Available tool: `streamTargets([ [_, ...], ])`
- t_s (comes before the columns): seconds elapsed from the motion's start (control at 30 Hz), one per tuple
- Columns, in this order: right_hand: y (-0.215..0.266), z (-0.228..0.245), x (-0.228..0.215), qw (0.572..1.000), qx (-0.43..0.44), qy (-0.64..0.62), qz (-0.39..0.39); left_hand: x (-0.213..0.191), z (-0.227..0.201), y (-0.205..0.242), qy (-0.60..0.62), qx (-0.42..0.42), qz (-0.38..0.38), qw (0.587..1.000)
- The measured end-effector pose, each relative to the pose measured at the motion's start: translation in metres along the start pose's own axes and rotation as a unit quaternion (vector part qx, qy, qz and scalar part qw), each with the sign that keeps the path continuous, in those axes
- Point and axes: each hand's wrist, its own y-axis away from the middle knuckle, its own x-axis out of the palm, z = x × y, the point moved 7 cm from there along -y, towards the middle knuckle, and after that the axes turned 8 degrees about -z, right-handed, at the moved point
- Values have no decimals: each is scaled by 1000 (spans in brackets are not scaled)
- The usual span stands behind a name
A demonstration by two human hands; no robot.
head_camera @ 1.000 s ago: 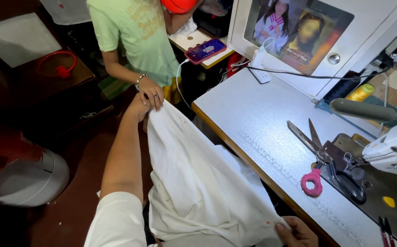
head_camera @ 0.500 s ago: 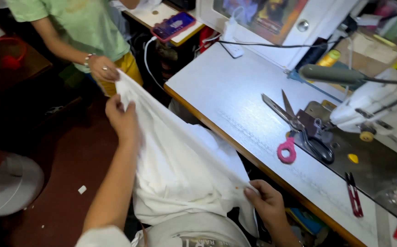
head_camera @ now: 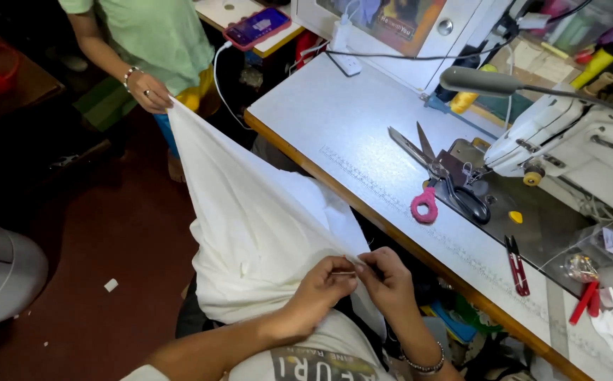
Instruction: Trimming the edges of a large piece of white fabric using scissors at a sewing workstation.
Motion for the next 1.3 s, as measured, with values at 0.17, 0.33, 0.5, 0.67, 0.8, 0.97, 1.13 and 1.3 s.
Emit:
streamTargets([
  [0.17, 6, -8, 3, 996, 75, -13, 48, 8, 2, -16, -32, 49, -27, 998],
  [0.33, 10, -2, -3, 977, 149, -104, 109, 9, -5, -16, -41, 90, -63, 993],
  [0.5, -18, 25, -37, 988, 109, 89, 71, 5, 2, -21, -39, 109, -101, 988],
  [0.67, -89, -17, -95, 940, 93, 328, 15, 2, 9, -20, -49, 107, -111, 987],
  [0.8, -131, -44, -103, 841, 191, 495, 109, 1, 4, -15, -68, 99, -121, 985],
  [0.97, -136, -25, -100, 858, 220, 451, 110, -5, 7, -14, -81, 108, -138, 981],
  [1.13, -124, -19, -92, 853, 215, 463, 110, -14, 10, -12, -111, 119, -168, 972],
  [1.3, -114, -37, -103, 820, 249, 489, 164, -18, 12, -11, -86, 161, -168, 969],
])
